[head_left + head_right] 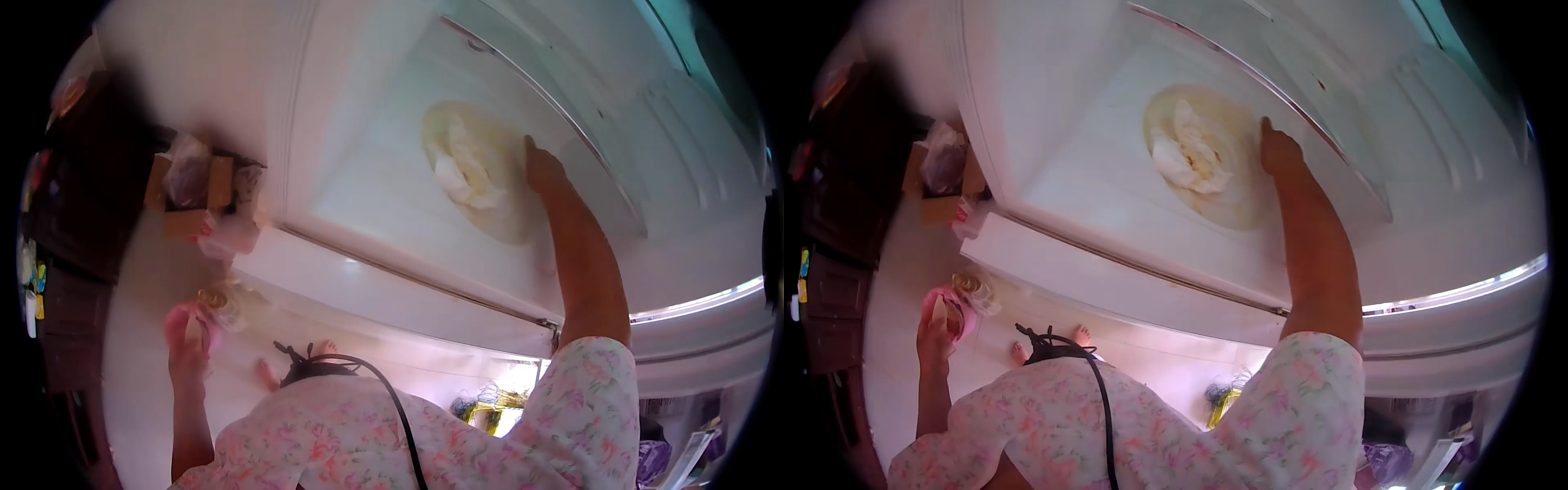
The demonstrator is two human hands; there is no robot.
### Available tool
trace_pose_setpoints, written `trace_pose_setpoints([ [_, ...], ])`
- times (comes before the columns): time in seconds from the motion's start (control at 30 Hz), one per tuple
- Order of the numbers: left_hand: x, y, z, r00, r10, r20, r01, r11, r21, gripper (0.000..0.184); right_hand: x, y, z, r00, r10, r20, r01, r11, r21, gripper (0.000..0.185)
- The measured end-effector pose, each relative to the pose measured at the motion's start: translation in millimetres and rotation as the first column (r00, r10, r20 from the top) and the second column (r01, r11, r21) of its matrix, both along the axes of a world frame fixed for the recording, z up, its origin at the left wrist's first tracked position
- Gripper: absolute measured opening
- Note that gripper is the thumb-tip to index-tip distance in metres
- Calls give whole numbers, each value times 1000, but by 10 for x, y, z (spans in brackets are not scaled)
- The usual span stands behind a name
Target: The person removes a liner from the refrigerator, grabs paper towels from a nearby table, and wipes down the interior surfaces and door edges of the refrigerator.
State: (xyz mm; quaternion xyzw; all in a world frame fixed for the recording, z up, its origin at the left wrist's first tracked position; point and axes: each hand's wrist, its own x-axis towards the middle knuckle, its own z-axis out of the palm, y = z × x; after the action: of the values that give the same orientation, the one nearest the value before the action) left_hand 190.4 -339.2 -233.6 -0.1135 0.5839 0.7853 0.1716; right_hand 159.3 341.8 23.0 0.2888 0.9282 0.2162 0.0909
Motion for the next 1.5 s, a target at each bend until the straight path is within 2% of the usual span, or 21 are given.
trace_pose_setpoints([
  [0.07,-32,-42,-162,990,-11,-142,-7,992,-124,53,-32,127,24,999,10,-48,-8,999,34,71],
  [0.17,18,-35,-87,999,-35,-18,35,999,10,51,137,113,33,990,70,-125,-69,998,11,58],
  [0.23,-31,-74,-131,998,-65,17,66,997,-37,52,49,83,-85,838,368,-402,-412,911,-24,55],
  [0.27,-44,-94,-154,995,-91,47,94,992,-83,54,-53,80,-109,835,374,-404,-420,907,-30,55],
  [0.33,-107,2,-102,998,-54,19,55,998,-24,49,-358,-314,-41,834,75,-547,-391,779,-490,54],
  [0.4,-170,121,-58,1000,-21,-9,22,999,36,43,-699,-380,-186,841,-159,-518,-312,639,-703,63],
  [0.5,-200,187,3,995,69,-76,-80,985,-154,36,-947,-788,-40,924,-23,-382,-254,709,-658,76],
  [0.7,-162,370,207,997,-61,-51,64,997,52,28,-713,-1390,294,917,357,-178,-373,608,-700,60],
  [0.87,-130,-45,-407,985,173,-8,-173,984,41,34,-510,-1372,125,948,258,-185,-298,523,-798,29],
  [0.97,-185,-322,-249,954,231,193,-230,973,-28,35,-240,-1761,190,959,258,-114,-273,747,-607,22],
  [1.1,-393,-797,-982,965,221,144,-235,968,89,34,24,-1870,137,954,203,-222,-294,781,-550,16],
  [1.13,-464,-1011,-1146,996,23,-89,-52,943,-328,36,81,-1918,157,954,158,-253,-273,804,-528,14],
  [1.17,-524,-1196,-1294,944,-257,-206,34,698,-716,39,133,-1718,136,937,188,-295,-324,782,-532,14],
  [1.27,-758,-1920,-2569,993,-10,121,119,296,-948,34,291,-1828,191,879,272,-391,-435,791,-429,11],
  [1.3,-732,-1781,-2205,996,-90,27,61,406,-912,32,340,-1893,233,888,296,-351,-423,826,-373,10],
  [1.33,-659,-1564,-1748,955,-234,-184,44,722,-691,32,377,-1945,298,901,301,-313,-395,868,-300,9],
  [1.37,-645,-1392,-1427,915,-263,-306,203,956,-213,33,410,-1912,311,886,348,-308,-435,854,-286,8],
  [1.4,-589,-1270,-1078,882,-293,-370,379,906,185,36,462,-1839,336,870,390,-301,-469,841,-269,7],
  [1.43,-592,-1189,-1077,985,-171,-22,165,899,407,35,520,-1913,389,858,344,-381,-450,862,-234,9],
  [1.47,-602,-1100,-865,954,-266,-135,296,906,303,31,564,-2025,469,832,307,-463,-434,879,-196,11],
  [1.5,-539,-963,-683,995,-103,-3,101,973,207,29,611,-2091,565,783,211,-584,-407,885,-226,12],
])
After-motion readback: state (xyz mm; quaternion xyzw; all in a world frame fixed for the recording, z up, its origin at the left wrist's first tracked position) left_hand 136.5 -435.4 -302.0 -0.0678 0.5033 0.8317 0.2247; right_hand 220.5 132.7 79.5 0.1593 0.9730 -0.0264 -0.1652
